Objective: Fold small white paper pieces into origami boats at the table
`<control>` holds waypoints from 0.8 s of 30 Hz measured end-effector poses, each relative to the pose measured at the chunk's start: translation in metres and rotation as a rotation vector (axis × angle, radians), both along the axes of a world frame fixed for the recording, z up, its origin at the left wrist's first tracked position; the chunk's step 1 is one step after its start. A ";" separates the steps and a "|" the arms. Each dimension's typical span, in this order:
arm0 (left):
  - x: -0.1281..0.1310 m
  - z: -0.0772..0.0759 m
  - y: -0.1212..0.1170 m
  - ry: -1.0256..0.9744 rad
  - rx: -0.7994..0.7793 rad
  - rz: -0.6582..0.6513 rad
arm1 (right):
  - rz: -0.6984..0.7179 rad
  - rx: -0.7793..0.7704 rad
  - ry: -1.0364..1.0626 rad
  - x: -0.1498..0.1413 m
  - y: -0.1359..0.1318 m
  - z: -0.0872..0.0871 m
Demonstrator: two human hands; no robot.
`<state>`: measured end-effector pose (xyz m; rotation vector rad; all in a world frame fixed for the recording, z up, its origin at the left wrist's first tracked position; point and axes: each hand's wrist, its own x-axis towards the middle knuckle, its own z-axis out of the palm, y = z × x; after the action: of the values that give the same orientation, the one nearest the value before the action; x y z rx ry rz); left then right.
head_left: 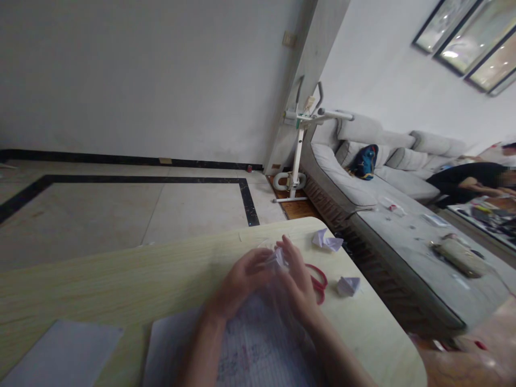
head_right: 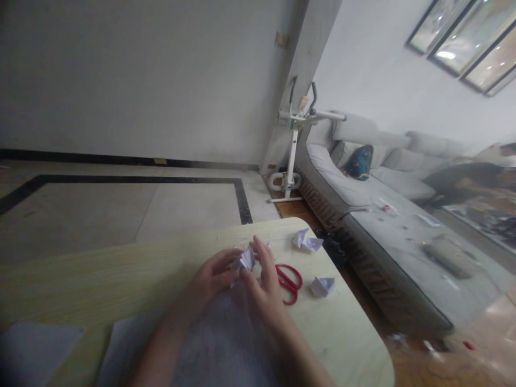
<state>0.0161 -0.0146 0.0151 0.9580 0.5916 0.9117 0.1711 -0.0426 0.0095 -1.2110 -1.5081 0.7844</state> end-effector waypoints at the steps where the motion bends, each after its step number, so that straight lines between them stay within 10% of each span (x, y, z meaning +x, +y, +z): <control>1: 0.000 0.000 0.001 0.008 0.010 0.008 | -0.008 0.012 -0.003 0.000 0.000 -0.002; 24: 0.001 -0.001 0.002 0.156 0.085 0.069 | -0.119 0.115 -0.132 -0.005 0.000 0.002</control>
<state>0.0167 -0.0122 0.0144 1.0980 0.7263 0.9350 0.1664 -0.0430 0.0115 -1.2738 -1.5502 0.5405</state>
